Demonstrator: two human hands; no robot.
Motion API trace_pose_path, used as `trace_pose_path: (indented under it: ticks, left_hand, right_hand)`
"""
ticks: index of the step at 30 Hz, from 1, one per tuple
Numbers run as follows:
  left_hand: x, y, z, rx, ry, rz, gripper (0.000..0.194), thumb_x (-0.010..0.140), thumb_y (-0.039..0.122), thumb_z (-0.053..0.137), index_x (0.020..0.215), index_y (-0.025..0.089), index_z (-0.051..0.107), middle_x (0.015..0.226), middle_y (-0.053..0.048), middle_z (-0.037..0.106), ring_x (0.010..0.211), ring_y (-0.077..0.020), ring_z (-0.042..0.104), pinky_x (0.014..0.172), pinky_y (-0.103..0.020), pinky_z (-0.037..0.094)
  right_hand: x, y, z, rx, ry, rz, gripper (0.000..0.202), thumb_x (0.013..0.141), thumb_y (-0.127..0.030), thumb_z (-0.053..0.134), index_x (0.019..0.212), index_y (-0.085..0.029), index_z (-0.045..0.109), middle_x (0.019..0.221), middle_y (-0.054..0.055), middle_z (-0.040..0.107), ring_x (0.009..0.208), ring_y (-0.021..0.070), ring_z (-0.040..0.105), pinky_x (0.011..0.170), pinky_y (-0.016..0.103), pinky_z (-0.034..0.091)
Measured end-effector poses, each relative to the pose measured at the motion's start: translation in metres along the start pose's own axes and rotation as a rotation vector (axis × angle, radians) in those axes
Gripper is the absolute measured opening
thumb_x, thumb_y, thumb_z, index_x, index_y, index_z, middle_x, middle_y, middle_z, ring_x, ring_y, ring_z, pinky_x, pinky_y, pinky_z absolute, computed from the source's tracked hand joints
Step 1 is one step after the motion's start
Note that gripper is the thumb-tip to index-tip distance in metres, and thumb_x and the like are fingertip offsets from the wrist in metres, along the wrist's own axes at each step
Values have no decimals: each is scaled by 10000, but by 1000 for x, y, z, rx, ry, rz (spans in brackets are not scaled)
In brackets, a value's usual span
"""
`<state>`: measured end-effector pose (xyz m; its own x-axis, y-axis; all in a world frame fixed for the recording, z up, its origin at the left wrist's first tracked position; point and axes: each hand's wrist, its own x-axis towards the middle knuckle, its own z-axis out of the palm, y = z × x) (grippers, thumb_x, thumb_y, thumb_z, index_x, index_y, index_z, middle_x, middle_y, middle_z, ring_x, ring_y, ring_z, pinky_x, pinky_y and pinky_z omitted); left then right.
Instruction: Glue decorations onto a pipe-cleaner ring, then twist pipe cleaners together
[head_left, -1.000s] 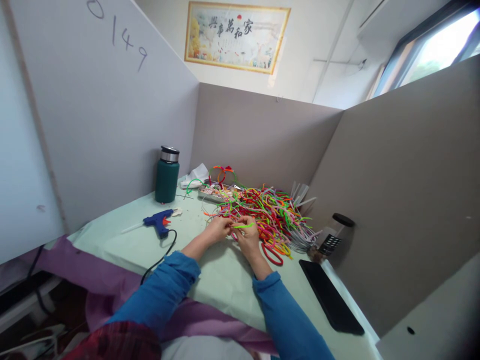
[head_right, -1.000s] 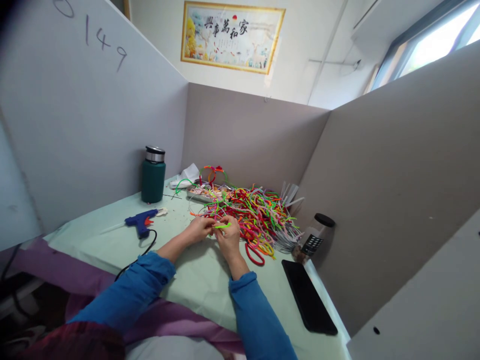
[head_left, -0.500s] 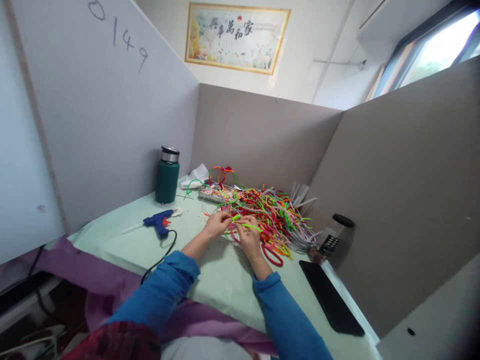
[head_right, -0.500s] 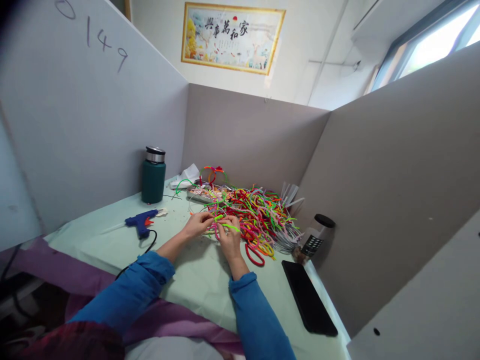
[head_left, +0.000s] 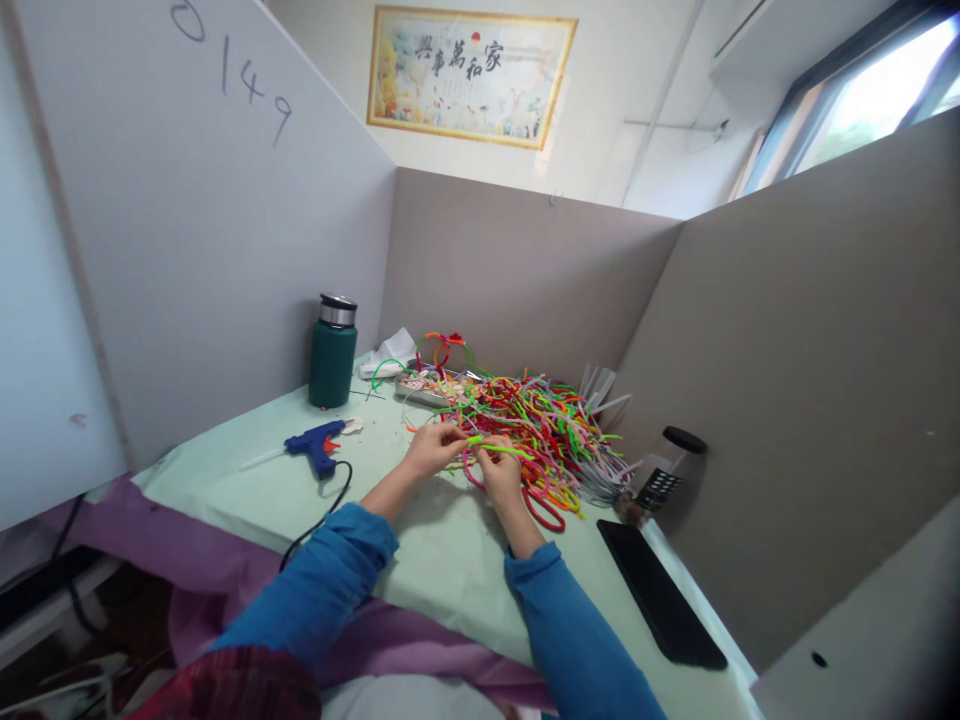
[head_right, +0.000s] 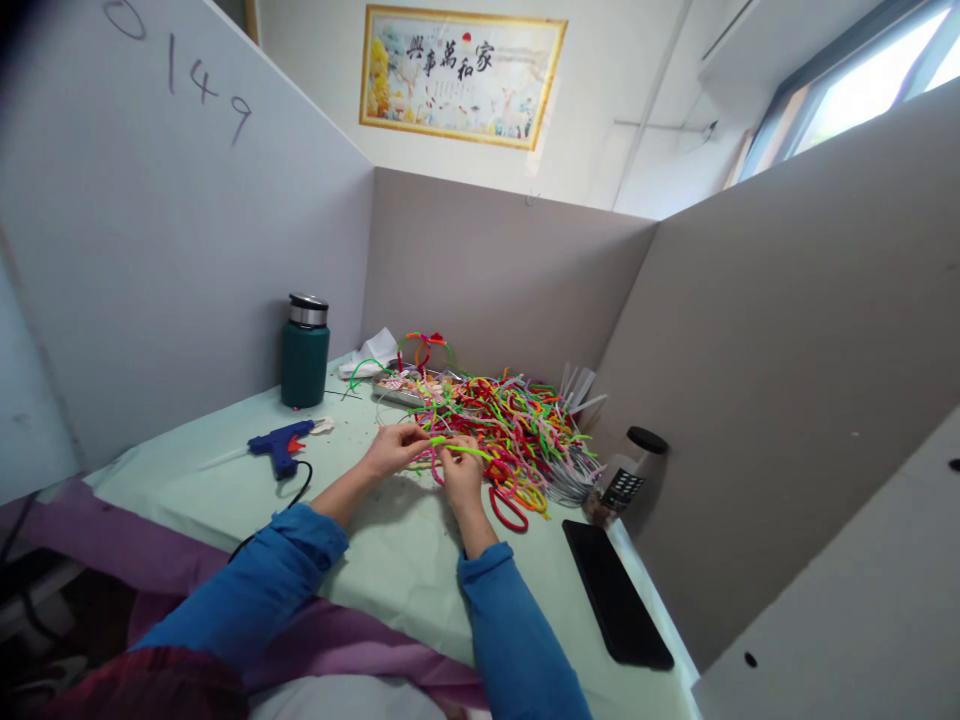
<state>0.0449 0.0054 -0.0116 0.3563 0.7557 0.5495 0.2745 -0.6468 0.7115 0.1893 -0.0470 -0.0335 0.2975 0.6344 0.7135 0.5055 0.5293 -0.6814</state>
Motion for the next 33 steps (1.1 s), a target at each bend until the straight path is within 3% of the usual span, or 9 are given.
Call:
trace_pose_path:
  ticks: [6,16,21,28,33]
  left_hand:
    - [-1,2,-3,76,-8,50,170,748,307,629,798,187,737,747,-20,702,660,-115,579,599,-201,401]
    - [-2,3,-4,180,-36,192,75,739,172,618,751,155,690,732,-26,649,649,-110,541,622,-215,399]
    - [-2,0,-3,183,-121,296,134,749,131,579,790,161,703,723,-31,669,666,-119,567,651,-225,415]
    - [-6,3,-6,120,-211,201,299,746,121,544,1037,163,598,695,6,684,625,-119,594,633,-222,421]
    - [-9,4,-5,231,-275,303,317,731,119,537,1043,165,559,717,0,687,685,-146,612,729,-259,419]
  right_hand:
    - [0,4,-2,-18,57,41,140,741,-309,606,682,-186,637,792,34,577,758,176,541,691,293,440]
    - [2,6,-7,-17,24,49,120,744,-290,606,705,-191,664,897,48,549,858,182,540,769,301,441]
    - [6,14,-12,17,-5,68,151,713,-343,660,706,-192,671,913,58,574,887,191,539,786,317,448]
    - [9,21,-16,97,-117,111,193,672,-384,706,686,-192,686,843,56,613,850,200,574,774,329,461]
    - [8,17,-16,90,-185,135,224,663,-416,718,628,-196,690,847,59,620,838,202,577,772,332,455]
